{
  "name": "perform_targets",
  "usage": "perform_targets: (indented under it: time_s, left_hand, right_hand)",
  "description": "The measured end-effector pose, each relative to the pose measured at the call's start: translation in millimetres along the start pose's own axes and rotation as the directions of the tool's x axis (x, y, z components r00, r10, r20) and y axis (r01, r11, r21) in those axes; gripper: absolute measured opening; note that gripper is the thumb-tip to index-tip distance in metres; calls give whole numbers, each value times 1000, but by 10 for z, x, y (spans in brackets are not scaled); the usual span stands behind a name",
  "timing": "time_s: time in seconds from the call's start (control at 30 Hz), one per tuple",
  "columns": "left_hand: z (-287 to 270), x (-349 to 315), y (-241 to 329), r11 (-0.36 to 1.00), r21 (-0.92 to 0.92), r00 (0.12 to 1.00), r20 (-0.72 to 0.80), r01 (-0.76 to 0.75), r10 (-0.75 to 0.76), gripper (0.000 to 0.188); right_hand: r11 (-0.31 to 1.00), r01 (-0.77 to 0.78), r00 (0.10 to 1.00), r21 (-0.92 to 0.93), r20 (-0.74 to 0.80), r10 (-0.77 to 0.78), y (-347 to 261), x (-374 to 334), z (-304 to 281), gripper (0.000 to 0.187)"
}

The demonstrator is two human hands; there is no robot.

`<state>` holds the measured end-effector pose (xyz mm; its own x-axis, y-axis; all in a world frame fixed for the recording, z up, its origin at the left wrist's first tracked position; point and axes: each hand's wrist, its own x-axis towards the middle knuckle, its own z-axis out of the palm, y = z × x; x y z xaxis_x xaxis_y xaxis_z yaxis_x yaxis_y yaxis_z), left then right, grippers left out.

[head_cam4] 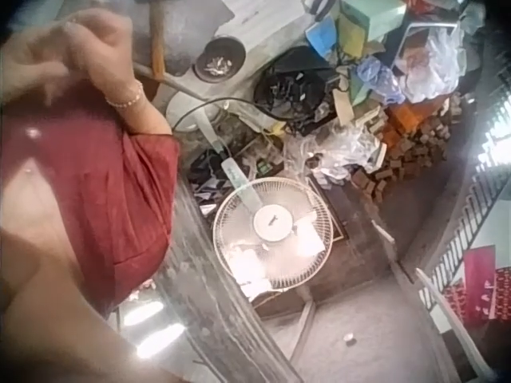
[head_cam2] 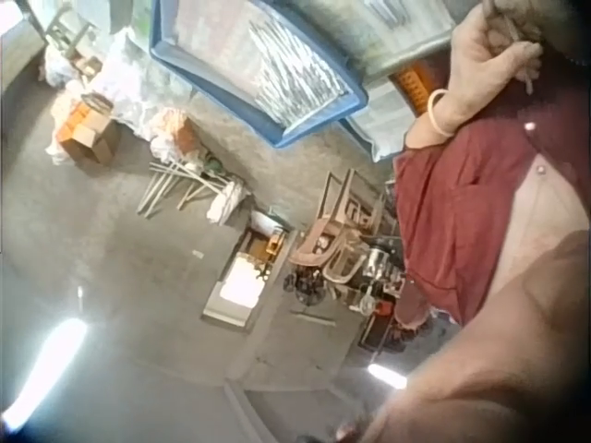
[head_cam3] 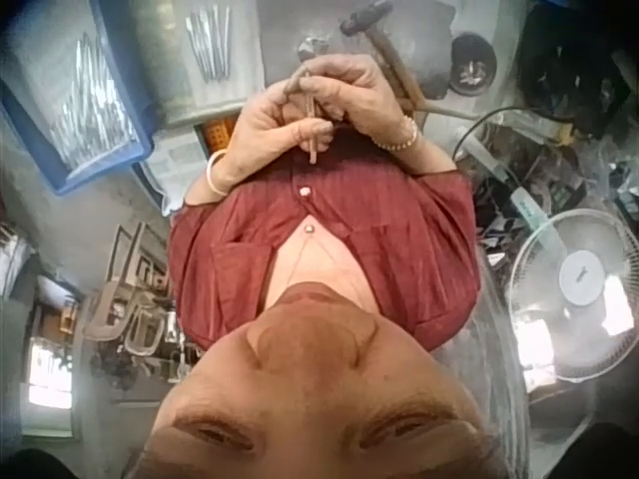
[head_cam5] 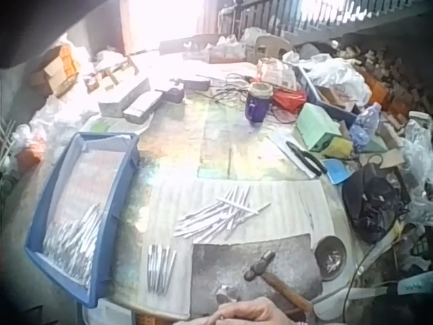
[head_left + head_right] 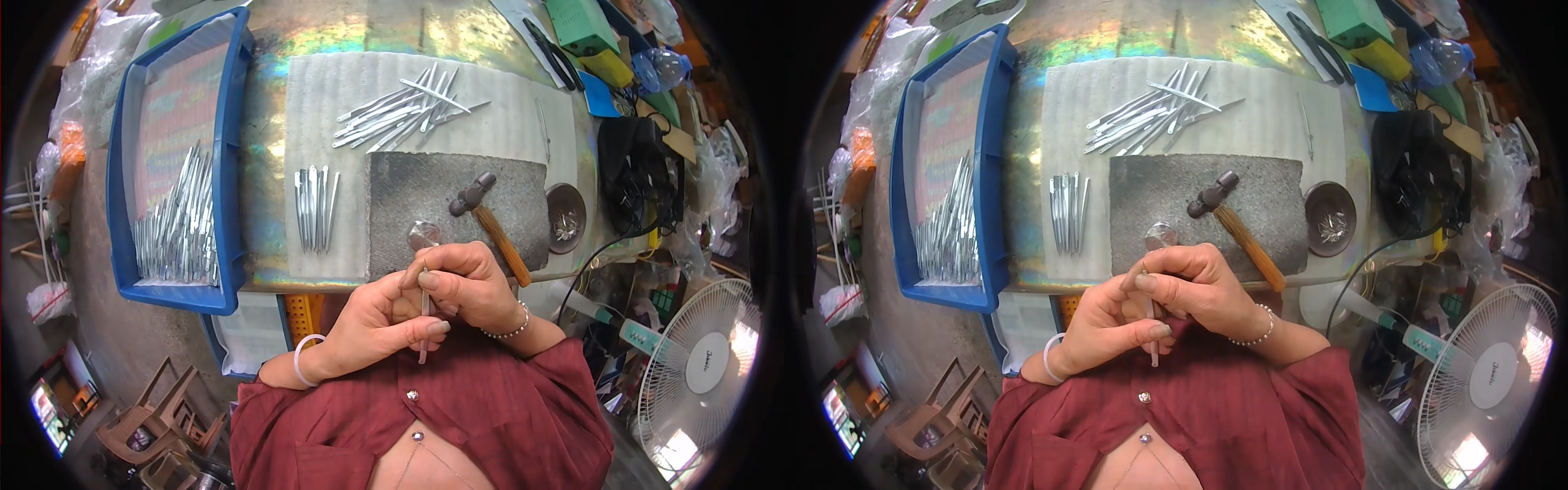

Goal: Assembling small metal jewelry or hardware components using a hammer and a metal punch on a stone work block.

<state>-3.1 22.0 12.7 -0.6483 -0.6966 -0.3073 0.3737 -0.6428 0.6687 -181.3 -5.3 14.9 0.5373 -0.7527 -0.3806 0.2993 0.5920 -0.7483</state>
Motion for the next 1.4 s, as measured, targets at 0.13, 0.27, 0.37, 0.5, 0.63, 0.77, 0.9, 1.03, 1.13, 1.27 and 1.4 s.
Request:
perform_targets:
  time_s: [0.13,0.27,0.37,0.5,0.63,0.77,0.9,1.03,1.13,1.27,1.4]
  left_hand:
    - [61,51,40,996,37,996,-47,76,-74,43]
    - [70,95,44,990,96,994,-36,108,-105,40]
    - [89,122,31,990,90,992,-59,113,-108,37]
    - [100,157,8,987,141,995,-70,78,-69,31]
    - [52,165,-43,986,168,1000,-12,15,-13,20]
    - [20,151,-62,985,171,1000,-1,21,-21,17]
    - [-1,150,-42,991,134,999,39,5,-11,18]
    - [-19,140,-19,996,80,997,50,46,-50,20]
    - [-33,132,-18,997,53,996,57,58,-61,20]
    - [-63,92,-26,996,44,996,46,73,-75,20]
    - [-140,11,-16,994,-108,997,-77,-8,0,22]
  right_hand:
    - [990,12,999,137,41,-18,74,-28,-116,19]
    - [988,30,998,153,51,-39,86,-50,-171,22]
    - [987,39,998,158,48,-47,97,-62,-203,22]
    - [993,41,999,112,4,-42,52,-87,-208,19]
    - [998,57,997,-10,-42,-58,-54,-86,-154,14]
    - [999,28,997,41,-78,-25,-46,-75,-120,11]
    - [1000,-6,996,14,-90,7,-66,-66,-103,10]
    - [1000,-12,996,23,-84,13,-49,-47,-89,10]
    - [1000,-17,994,-23,-106,14,-38,-38,-67,10]
    - [1000,6,993,-25,-119,-9,-20,-24,-21,9]
    - [977,180,960,-117,-198,-200,-7,-36,-15,11]
